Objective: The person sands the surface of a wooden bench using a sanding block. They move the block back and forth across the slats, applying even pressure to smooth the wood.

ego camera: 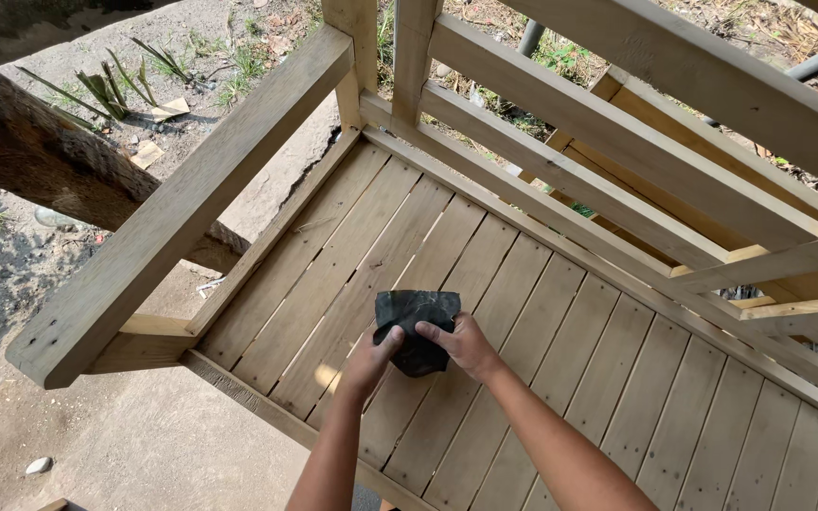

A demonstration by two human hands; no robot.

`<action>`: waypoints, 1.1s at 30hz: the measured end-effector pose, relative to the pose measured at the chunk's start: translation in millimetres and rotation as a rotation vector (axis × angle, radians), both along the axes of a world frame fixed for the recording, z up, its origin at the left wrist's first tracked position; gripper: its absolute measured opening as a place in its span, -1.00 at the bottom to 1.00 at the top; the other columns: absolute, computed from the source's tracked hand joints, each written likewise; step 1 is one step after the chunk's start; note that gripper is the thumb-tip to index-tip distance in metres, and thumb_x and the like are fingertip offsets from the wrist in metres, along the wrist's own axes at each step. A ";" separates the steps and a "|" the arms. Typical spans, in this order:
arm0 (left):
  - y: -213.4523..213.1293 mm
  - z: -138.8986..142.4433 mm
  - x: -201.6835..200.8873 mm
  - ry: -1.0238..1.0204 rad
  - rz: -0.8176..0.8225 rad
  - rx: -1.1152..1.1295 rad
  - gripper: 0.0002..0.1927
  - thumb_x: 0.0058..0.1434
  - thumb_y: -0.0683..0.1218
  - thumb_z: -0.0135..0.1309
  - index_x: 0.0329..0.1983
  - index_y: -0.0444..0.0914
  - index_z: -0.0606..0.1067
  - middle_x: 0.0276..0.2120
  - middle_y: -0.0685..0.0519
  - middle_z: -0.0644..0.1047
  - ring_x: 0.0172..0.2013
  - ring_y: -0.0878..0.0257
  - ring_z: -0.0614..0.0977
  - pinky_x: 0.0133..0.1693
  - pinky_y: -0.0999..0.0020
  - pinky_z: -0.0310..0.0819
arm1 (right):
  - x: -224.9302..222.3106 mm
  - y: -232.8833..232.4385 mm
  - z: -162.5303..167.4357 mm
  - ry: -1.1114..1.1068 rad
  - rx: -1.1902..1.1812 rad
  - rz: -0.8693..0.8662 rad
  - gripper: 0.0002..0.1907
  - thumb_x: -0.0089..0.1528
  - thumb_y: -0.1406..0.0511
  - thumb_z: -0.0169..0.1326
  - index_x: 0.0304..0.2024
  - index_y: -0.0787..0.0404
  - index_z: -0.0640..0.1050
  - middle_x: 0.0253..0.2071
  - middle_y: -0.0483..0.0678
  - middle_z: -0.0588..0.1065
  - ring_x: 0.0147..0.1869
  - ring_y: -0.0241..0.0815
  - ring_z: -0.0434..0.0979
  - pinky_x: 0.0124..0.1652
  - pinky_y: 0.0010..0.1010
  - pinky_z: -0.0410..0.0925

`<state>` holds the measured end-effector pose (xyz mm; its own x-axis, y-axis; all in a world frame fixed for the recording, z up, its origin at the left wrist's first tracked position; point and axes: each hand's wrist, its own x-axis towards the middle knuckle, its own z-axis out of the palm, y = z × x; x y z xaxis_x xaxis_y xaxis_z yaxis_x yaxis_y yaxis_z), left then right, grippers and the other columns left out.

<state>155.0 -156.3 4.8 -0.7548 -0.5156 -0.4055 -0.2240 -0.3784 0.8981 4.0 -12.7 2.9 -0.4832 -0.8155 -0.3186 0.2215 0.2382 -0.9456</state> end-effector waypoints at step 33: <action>56.4 3.5 -86.5 -0.362 -0.422 -1.403 -0.65 0.38 0.05 -0.11 0.10 -0.07 0.59 0.35 0.28 0.38 0.40 0.13 0.30 0.35 -0.45 -0.21 | -42.5 53.3 -56.9 1.263 0.616 -0.293 -0.41 0.38 0.15 -0.17 0.45 0.15 0.28 0.54 -0.02 0.16 0.64 0.03 -0.02 0.47 0.06 -0.17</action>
<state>68.5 -99.9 8.2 -0.9123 -0.4087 0.0262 -0.3763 0.8619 0.3398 -38.5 40.6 -53.9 -0.8271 -0.5314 0.1831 -0.5616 0.7681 -0.3076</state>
